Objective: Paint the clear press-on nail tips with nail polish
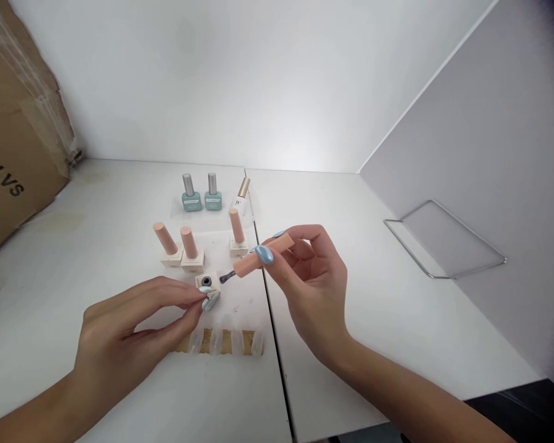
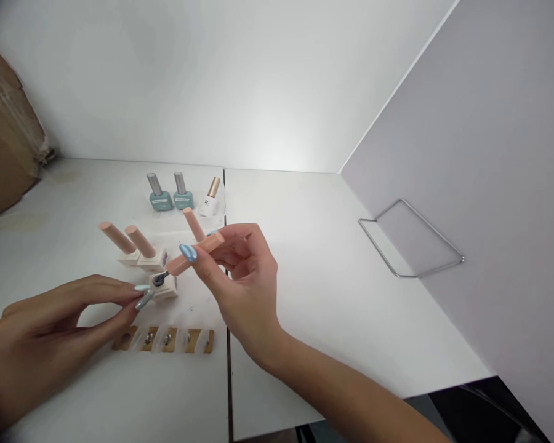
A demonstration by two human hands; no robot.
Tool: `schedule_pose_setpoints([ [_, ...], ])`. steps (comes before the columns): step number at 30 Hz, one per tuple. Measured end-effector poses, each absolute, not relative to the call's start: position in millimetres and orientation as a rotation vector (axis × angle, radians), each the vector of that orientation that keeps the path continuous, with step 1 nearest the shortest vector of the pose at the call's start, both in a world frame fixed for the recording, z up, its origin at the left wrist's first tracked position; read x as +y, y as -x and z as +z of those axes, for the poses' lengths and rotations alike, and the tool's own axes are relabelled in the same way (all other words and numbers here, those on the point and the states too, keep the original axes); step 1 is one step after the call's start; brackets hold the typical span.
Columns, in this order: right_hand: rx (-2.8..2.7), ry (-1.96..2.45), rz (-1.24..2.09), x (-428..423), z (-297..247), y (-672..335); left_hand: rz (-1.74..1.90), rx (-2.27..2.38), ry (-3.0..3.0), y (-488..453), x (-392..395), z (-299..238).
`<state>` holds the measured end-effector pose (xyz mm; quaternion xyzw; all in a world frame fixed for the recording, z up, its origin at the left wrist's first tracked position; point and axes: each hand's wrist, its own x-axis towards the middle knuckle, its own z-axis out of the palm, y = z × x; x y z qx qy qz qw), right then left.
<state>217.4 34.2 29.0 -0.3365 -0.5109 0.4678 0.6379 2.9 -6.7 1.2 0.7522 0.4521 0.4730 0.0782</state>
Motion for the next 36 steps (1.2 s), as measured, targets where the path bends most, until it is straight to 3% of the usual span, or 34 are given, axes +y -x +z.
schedule_pose_setpoints([
  [36,-1.201,0.606,1.094,35.7,26.0,-217.1,1.357,1.402,-1.899,-4.5,-2.8,-2.9],
])
